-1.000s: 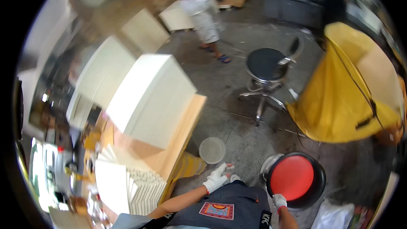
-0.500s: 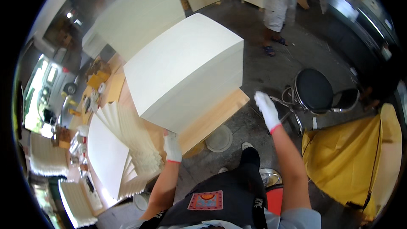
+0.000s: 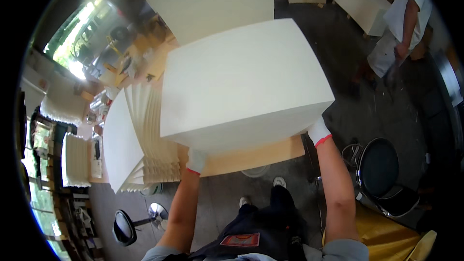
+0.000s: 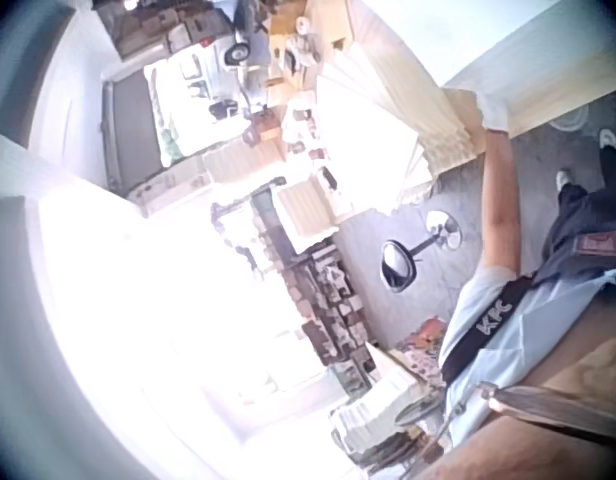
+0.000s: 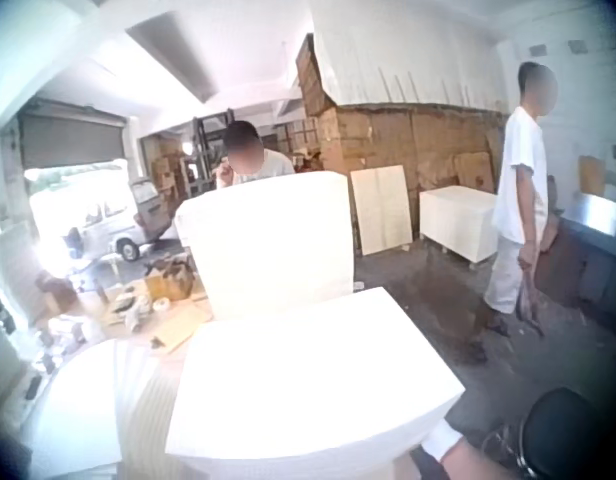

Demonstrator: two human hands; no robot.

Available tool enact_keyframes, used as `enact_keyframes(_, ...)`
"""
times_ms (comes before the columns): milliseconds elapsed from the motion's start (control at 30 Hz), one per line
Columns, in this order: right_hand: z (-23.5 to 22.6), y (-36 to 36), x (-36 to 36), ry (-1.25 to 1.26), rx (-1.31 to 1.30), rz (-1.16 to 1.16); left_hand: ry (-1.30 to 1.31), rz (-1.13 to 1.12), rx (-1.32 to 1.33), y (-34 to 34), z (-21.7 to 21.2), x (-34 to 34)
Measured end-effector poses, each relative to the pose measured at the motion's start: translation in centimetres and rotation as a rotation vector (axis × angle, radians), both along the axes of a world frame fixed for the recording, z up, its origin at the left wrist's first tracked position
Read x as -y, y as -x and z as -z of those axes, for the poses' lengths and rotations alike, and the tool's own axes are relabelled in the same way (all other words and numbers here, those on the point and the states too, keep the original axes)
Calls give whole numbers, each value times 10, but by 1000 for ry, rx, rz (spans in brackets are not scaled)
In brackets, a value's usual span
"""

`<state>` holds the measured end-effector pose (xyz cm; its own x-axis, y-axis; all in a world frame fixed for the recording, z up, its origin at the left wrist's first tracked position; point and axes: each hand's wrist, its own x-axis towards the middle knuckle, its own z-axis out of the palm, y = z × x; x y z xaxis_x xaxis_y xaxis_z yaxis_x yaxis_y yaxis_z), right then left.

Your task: The person stacks white rectangular panels on a wooden table. They pick up small groups of panels, align them, and place them onto a growing pile. The person repeats this process, handling the panels with gloved hands.

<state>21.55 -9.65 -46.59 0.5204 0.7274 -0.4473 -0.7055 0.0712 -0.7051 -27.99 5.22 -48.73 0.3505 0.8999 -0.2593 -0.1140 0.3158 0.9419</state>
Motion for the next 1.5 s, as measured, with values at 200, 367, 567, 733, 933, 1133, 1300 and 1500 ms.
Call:
enact_keyframes(200,13,2,20,16,1,38,-31,68,-51,21,20,8)
enact_keyframes(367,8,14,30,27,16,65,-105,76,-29,53,46,25)
enact_keyframes(567,5,23,48,18,100,233,140,-72,306,19,-14,43)
enact_keyframes(733,-89,57,79,145,261,328,-246,-361,50,25,-99,77)
enact_keyframes(933,-222,64,139,157,517,229,-1163,6,209,25,-216,146)
enact_keyframes(1133,-297,81,133,564,1182,4,-1596,473,-178,-123,-384,127)
enact_keyframes(1300,-323,94,115,732,1764,-132,-1356,678,-689,-227,-382,76)
enact_keyframes(1500,-340,77,110,429,2257,81,-1147,767,-815,-251,-385,81)
